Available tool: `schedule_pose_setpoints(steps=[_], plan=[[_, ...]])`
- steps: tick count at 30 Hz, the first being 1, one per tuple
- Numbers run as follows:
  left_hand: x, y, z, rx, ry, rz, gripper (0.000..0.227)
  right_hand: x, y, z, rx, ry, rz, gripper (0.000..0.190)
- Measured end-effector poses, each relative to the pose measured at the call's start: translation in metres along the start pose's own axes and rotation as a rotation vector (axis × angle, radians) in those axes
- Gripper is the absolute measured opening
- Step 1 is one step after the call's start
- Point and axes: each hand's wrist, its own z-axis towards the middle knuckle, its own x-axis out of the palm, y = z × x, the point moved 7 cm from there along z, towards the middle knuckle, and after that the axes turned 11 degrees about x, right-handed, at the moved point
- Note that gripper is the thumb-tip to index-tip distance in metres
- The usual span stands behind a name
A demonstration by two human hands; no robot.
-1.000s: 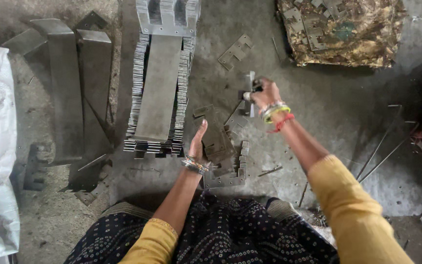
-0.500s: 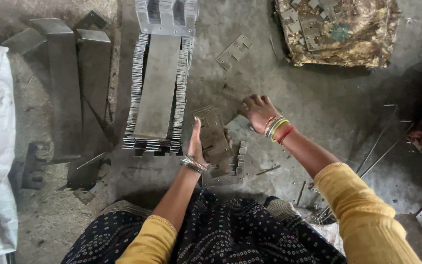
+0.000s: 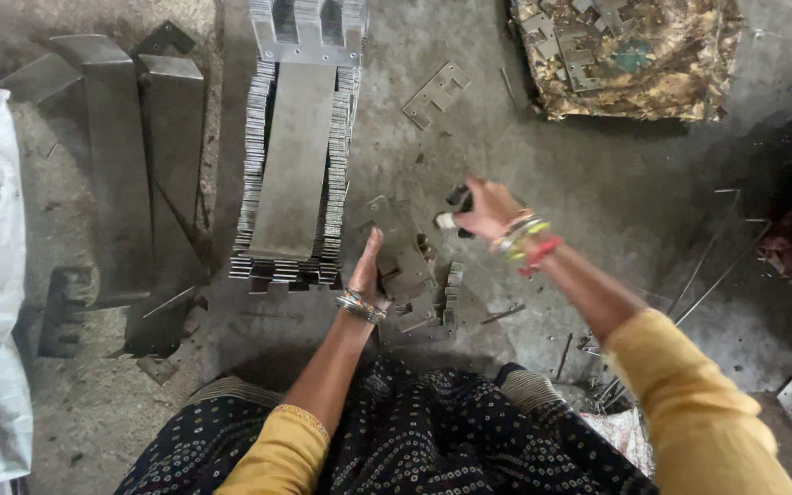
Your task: The person sits on the floor and uses a small white block to rub and clean the surfaces of small metal parts. They pick up parts from a pile, wipe them, and place them into a stack. The person also moves a large flat board aside to access more parts.
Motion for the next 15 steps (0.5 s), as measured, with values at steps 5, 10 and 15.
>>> schedule_pose_setpoints(steps=[5,10,15], plan=[[0.001,-0.011,-0.004,0.105,-0.046,0.047,0.068,0.103,0.008,0.066,-0.020,-0.245,-0.387,0.048],[-0.006,-0.026,-0.006,0.217,-0.221,0.152,0.069,0.153,-0.005,0.100,0.063,-0.219,-0.086,0.037],[0.016,-0.028,-0.017,0.118,-0.088,0.095,0.075,0.072,-0.012,0.085,-0.046,-0.307,0.001,0.038]])
